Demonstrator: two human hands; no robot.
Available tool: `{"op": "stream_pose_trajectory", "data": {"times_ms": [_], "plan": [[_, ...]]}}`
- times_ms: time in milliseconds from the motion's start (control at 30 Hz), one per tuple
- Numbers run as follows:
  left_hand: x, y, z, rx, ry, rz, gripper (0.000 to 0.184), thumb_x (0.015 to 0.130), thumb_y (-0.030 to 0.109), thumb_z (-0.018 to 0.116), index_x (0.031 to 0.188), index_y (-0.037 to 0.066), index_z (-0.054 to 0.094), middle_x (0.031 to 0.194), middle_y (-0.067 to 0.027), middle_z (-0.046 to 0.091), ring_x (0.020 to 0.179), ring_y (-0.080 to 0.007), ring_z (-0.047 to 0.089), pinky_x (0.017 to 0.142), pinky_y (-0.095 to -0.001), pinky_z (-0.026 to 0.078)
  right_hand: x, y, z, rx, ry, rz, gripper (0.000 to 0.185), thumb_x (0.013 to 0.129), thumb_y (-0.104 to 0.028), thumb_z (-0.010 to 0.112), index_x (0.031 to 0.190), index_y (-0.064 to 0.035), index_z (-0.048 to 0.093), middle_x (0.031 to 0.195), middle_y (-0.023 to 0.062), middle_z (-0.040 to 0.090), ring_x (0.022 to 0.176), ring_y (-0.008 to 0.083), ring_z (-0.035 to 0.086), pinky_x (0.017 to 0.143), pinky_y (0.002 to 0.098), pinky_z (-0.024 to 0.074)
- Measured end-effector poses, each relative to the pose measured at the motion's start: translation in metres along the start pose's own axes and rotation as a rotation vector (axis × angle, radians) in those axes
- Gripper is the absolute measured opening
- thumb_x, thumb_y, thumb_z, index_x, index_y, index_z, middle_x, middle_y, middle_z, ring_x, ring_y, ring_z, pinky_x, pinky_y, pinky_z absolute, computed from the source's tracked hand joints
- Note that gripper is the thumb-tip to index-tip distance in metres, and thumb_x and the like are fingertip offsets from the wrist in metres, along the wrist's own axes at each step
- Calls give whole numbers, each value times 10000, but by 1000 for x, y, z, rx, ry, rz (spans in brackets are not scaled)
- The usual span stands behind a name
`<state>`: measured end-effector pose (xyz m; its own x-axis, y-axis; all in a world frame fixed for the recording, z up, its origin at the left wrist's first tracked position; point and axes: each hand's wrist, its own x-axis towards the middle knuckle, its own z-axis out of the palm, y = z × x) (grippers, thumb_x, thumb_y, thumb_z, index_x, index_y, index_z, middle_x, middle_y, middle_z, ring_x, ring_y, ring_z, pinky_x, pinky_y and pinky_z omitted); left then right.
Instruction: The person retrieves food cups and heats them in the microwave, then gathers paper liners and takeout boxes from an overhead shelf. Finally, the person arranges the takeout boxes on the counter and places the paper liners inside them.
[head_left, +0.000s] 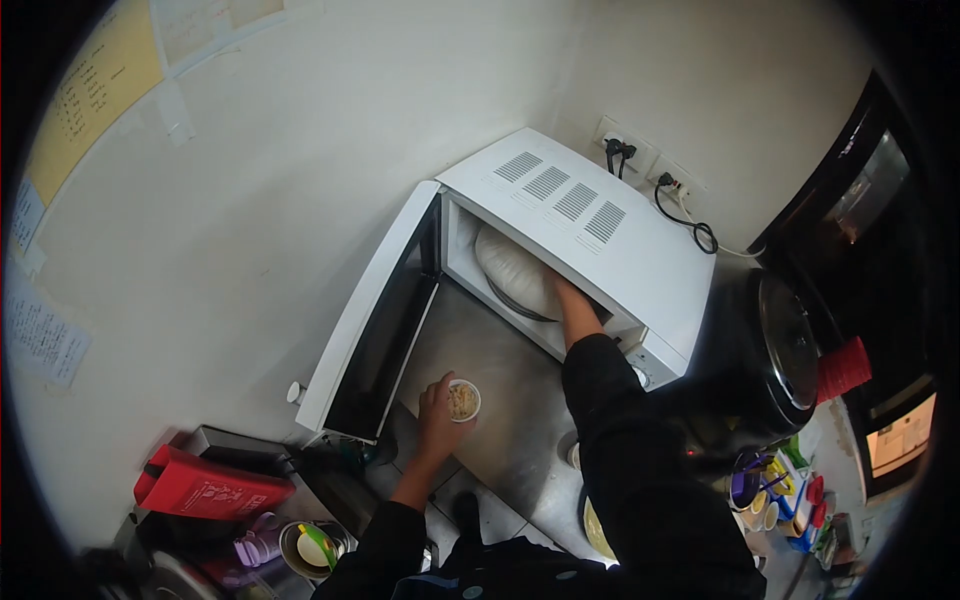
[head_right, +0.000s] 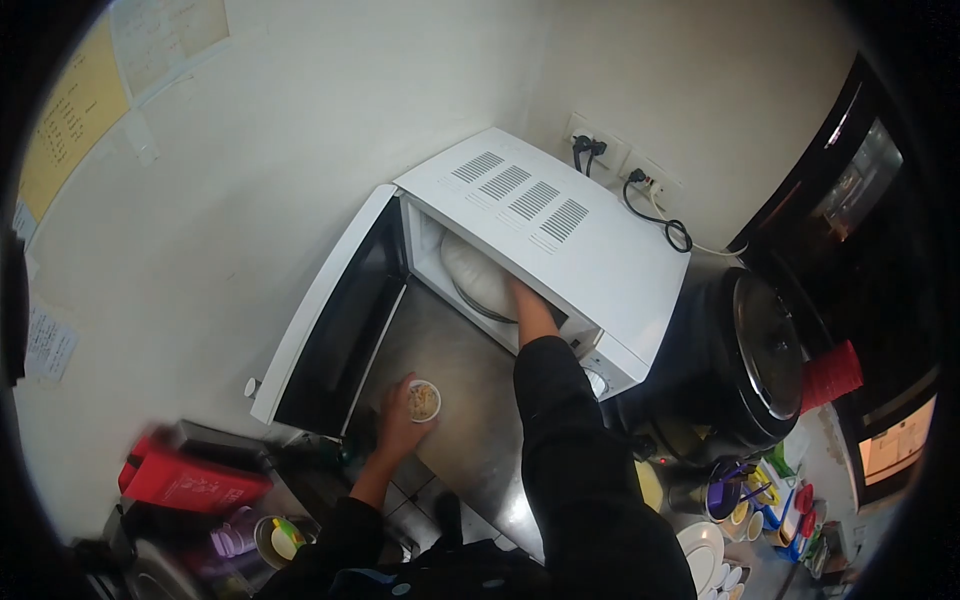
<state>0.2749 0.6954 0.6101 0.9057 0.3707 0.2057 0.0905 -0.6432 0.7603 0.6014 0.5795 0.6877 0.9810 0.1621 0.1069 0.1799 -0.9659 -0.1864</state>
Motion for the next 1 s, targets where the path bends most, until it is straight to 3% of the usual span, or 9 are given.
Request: {"op": "stream_pose_trajectory", "data": {"times_ms": [233, 433, 533, 567, 600, 633, 700, 767, 1000], "plan": [[35, -7, 0, 113, 76, -106, 804, 574, 174, 782, 1275, 85, 400, 1118, -154, 491, 1062, -367, 453, 890, -447, 395, -8, -2, 20, 61, -7, 1, 444, 910, -231, 409, 1265, 35, 423, 1309, 220, 430, 1203, 347, 400, 1014, 395, 306], [62, 15, -6, 404, -19, -239, 851, 632, 290, 783, 1332, 70, 352, 1233, -216, 435, 1152, -383, 406, 970, -411, 359, -23, 6, 42, 260, 63, -2, 418, 909, -182, 405, 1265, 35, 429, 1317, 216, 426, 1210, 340, 394, 1029, 376, 291], [104, 9, 14, 88, 175, 54, 862, 757, 487, 657, 1361, -3, 286, 1309, -250, 378, 1208, -368, 380, 1019, -391, 320, -46, -7, 28, 723, 239, 90, 406, 903, -129, 406, 1271, 44, 423, 1312, 208, 438, 1208, 324, 399, 1026, 354, 291], [122, 19, 18, -618, -78, -223, 891, 782, 594, 522, 1357, -39, 271, 1328, -247, 367, 1228, -347, 371, 1038, -391, 301, -56, -16, 20, 718, 231, 92, 406, 903, -129, 406, 1271, 44, 423, 1312, 208, 438, 1208, 324, 399, 1026, 354, 291], [132, 22, 24, -1323, -338, -500, 958, 807, 701, 387, 1353, -74, 256, 1346, -244, 356, 1248, -326, 362, 1057, -391, 282, -63, -24, 12, 1052, 311, 171, 401, 900, -103, 401, 1267, 55, 424, 1301, 194, 450, 1199, 302, 407, 1016, 333, 293], [137, 22, 27, -1327, -336, -503, 958, 807, 701, 387, 1353, -74, 256, 1346, -244, 356, 1248, -326, 362, 1057, -391, 282, -70, -34, 2, 1388, 396, 249, 395, 896, -77, 397, 1263, 67, 424, 1290, 181, 462, 1189, 280, 415, 1007, 313, 295], [153, 18, 40, -1581, -396, -623, 1123, 729, 819, 224, 1332, -128, 244, 1368, -246, 334, 1267, -317, 349, 1066, -386, 277, -83, -47, -20, 1491, 412, 280, 391, 894, -61, 385, 1258, 74, 425, 1281, 168, 467, 1177, 265, 419, 999, 299, 295], [154, 9, 48, -1667, -399, -606, 1125, 724, 821, 236, 1329, -128, 250, 1355, -246, 351, 1259, -318, 358, 1065, -392, 279, -88, -51, -23, 1686, 440, 301, 377, 897, -53, 422, 1245, 90, 430, 1282, 158, 465, 1166, 250, 429, 993, 286, 297], [155, -2, 47, -1890, -414, -602, 1247, 608, 907, 234, 1334, -107, 267, 1380, -240, 326, 1283, -320, 330, 1061, -419, 274, -125, -58, -44, 1837, 306, 272, 303, 891, -53, 528, 1159, 80, 480, 1205, 131, 508, 1114, 197, 462, 992, 297, 321]]}}
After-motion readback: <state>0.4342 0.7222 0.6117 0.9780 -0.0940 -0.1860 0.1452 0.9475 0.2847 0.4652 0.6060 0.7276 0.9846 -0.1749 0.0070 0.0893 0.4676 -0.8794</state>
